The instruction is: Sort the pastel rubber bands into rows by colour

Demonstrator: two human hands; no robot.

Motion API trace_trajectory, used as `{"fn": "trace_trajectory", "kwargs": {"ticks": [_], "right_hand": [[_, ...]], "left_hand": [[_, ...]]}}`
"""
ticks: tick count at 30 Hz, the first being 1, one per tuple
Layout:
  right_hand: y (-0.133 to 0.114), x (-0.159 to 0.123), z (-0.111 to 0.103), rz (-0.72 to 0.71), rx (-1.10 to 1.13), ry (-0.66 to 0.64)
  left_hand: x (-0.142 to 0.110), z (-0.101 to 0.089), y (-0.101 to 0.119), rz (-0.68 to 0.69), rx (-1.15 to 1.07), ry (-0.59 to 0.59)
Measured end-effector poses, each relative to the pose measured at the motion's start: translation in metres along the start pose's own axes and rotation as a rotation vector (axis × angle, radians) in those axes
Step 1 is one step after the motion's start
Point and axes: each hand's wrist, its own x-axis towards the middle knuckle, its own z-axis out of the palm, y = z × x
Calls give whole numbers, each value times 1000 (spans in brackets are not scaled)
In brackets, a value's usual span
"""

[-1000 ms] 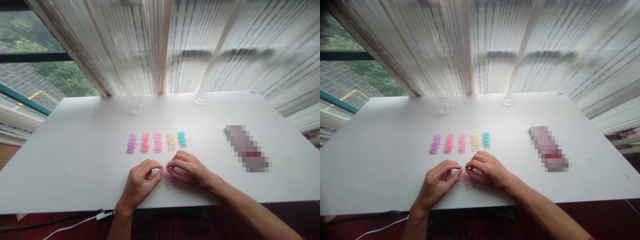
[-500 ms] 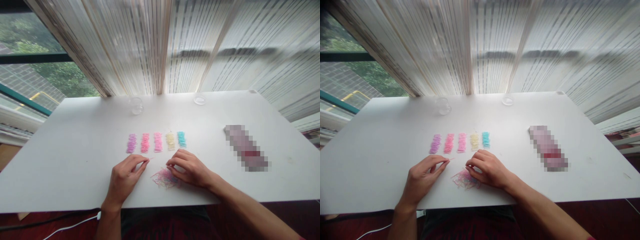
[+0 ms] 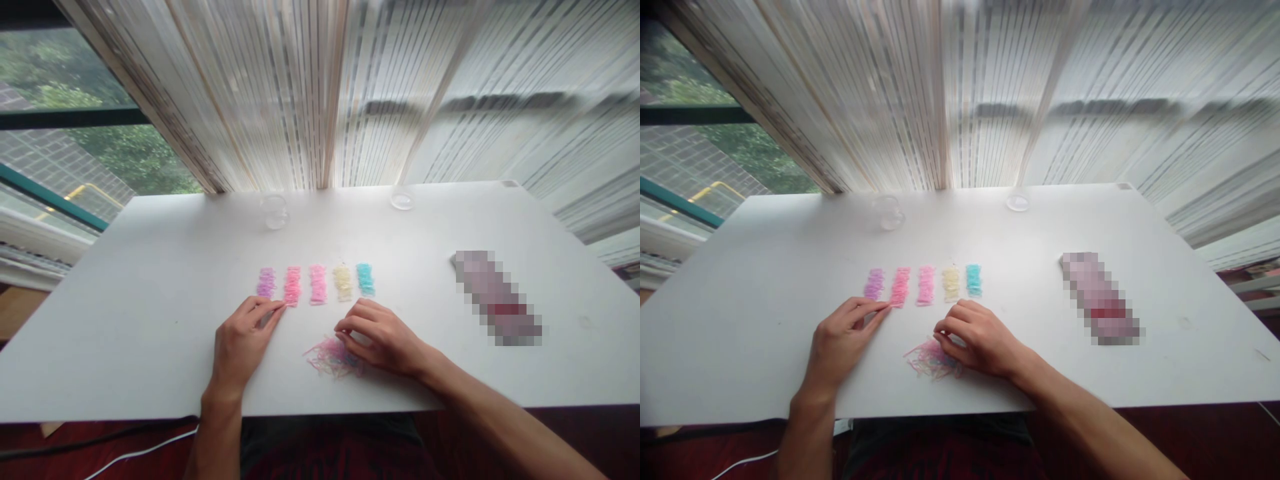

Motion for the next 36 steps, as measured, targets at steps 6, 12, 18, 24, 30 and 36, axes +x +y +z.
{"fn": "trace_trajectory", "kwargs": {"ticks": [6,12,18,24,30,36], "right_hand": [[0,1,0,8,-3,0],[0,1,0,6,-1,16],[0,1,0,6,-9,8],[1,1,0,3,-8,7],[1,1,1,-4,-6,16],[-1,1,0,-14,24,20]], "left_hand": [[-1,1,0,-19,5,-12],[-5,-3,3,17,-72,-24],[-17,-17,24,117,-212,-353],[-21,-17,33,119,-167,-410],[-22,-13,28,149,-165,-424],[-20,-11,31,169,-265,-361]]}}
